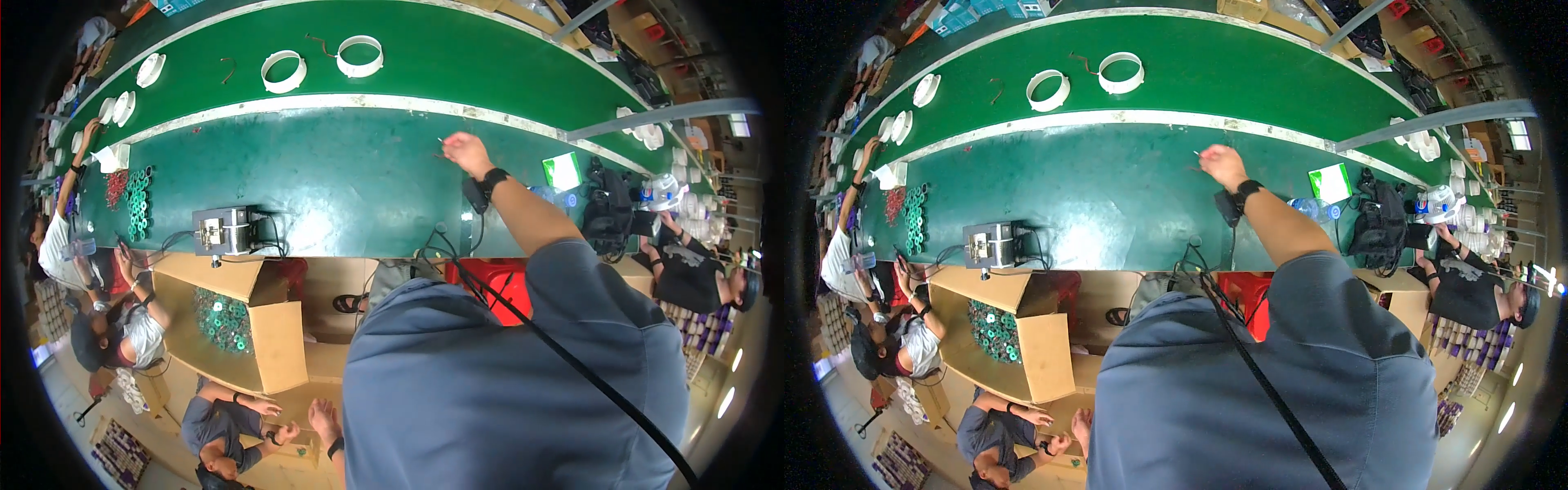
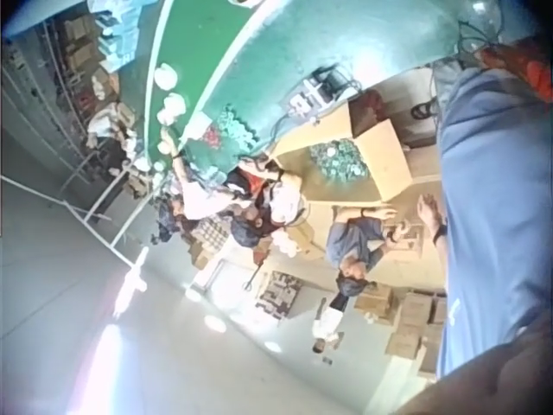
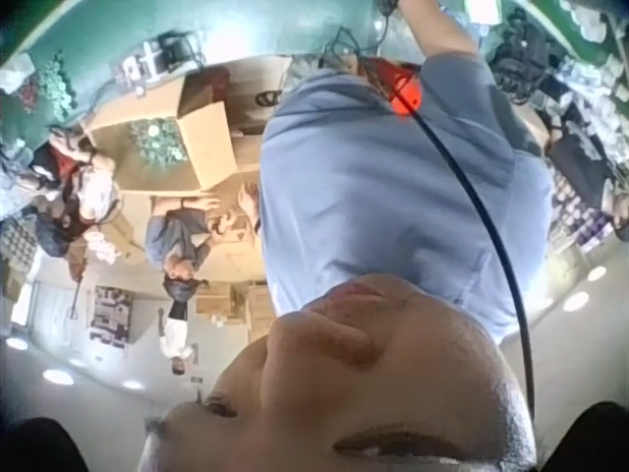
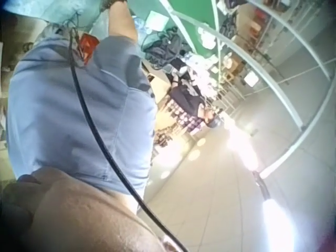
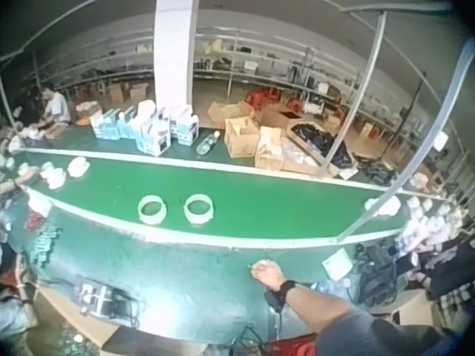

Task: Organizing and assembling plastic rings and wires on a conveyor belt in a factory setting.

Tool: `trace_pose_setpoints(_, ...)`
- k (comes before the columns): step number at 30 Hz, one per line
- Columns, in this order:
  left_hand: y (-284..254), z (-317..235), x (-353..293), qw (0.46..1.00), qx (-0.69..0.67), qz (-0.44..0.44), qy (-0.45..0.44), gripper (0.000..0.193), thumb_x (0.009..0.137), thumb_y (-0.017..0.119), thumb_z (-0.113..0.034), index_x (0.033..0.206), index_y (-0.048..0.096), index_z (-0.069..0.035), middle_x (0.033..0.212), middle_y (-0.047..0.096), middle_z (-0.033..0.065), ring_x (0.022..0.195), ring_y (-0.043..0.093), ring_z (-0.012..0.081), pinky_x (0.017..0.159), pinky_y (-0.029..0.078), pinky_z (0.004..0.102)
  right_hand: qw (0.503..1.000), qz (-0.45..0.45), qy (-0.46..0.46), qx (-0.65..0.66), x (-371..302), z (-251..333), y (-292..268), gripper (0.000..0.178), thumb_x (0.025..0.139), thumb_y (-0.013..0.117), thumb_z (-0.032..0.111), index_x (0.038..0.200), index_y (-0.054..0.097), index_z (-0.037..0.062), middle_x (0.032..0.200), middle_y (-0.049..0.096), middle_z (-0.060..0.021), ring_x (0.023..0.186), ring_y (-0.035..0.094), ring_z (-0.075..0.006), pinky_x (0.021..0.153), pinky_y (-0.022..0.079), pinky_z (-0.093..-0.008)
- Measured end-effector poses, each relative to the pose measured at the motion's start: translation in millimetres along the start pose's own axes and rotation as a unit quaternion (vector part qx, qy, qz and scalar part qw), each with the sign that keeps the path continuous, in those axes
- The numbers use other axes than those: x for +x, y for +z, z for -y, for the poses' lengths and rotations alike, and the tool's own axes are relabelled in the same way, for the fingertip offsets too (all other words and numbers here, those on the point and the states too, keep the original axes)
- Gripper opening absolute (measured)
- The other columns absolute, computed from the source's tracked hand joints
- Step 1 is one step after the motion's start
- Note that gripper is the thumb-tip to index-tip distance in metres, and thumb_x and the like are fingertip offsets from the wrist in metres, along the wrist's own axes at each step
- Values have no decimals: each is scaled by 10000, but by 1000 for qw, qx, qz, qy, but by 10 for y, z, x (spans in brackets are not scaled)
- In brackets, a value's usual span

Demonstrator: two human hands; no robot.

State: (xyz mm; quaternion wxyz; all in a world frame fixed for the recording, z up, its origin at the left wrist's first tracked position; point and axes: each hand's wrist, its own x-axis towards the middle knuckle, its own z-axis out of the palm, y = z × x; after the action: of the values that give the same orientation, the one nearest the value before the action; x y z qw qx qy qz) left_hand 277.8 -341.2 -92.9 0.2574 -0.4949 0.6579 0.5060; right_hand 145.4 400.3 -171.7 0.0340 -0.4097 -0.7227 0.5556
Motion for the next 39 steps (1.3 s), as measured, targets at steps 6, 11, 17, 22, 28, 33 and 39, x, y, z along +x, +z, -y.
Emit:
trace_pose_setpoints(6,135,-307,61,997,-2,66,46,256,938,575,-287,1082,548,-78,911,606,0,764,568,102,615,429,221,974,142,-50,171,-136,1235,656,85,841,654,66,916,628,37,783,642,-2,692,604,-71,578,468,-208)
trace_pose_setpoints(11,717,-1106,-325,977,-10,112,179,360,924,589,-218,1209,555,-1,1032,633,32,912,613,140,767,481,250,940,315,-120,44,-871,2008,1545,77,857,647,89,903,602,47,806,626,5,727,591,-67,620,456,-204)
trace_pose_setpoints(17,1272,-2129,-1104,927,-99,339,130,466,990,438,-393,1230,517,-1,1127,634,119,943,627,173,792,519,292,797,497,-340,-45,-2356,2748,2539,82,821,629,100,875,635,39,751,648,-43,684,600,-109,627,483,-273)
trace_pose_setpoints(22,963,-1960,-1093,878,-237,377,176,279,956,549,-271,1102,595,-39,1048,653,78,922,636,168,808,525,306,721,569,-393,-41,-3006,2783,3125,134,802,672,120,856,610,14,753,621,-49,687,616,-138,638,506,-301)
trace_pose_setpoints(28,-65,-1206,-751,888,-370,223,159,222,983,493,-238,1033,595,-48,996,651,77,888,632,159,799,521,302,652,588,-456,-144,-3456,2945,3505,280,803,653,81,1071,594,24,990,596,-90,874,610,-175,755,511,-297)
trace_pose_setpoints(33,-1376,344,-150,846,-531,-15,46,262,961,510,-294,1044,596,-62,1011,653,71,874,625,164,783,515,314,695,506,-436,-266,-3027,2565,3589,207,830,633,73,1028,609,19,873,638,-58,825,617,-154,738,501,-278)
trace_pose_setpoints(39,-2828,2218,-53,722,-638,-256,-82,570,941,425,-547,1300,469,-107,1227,565,107,1037,561,252,872,469,417,718,449,-379,-373,-2528,1929,3426,137,853,610,56,980,604,6,813,635,-45,751,600,-124,721,495,-258)
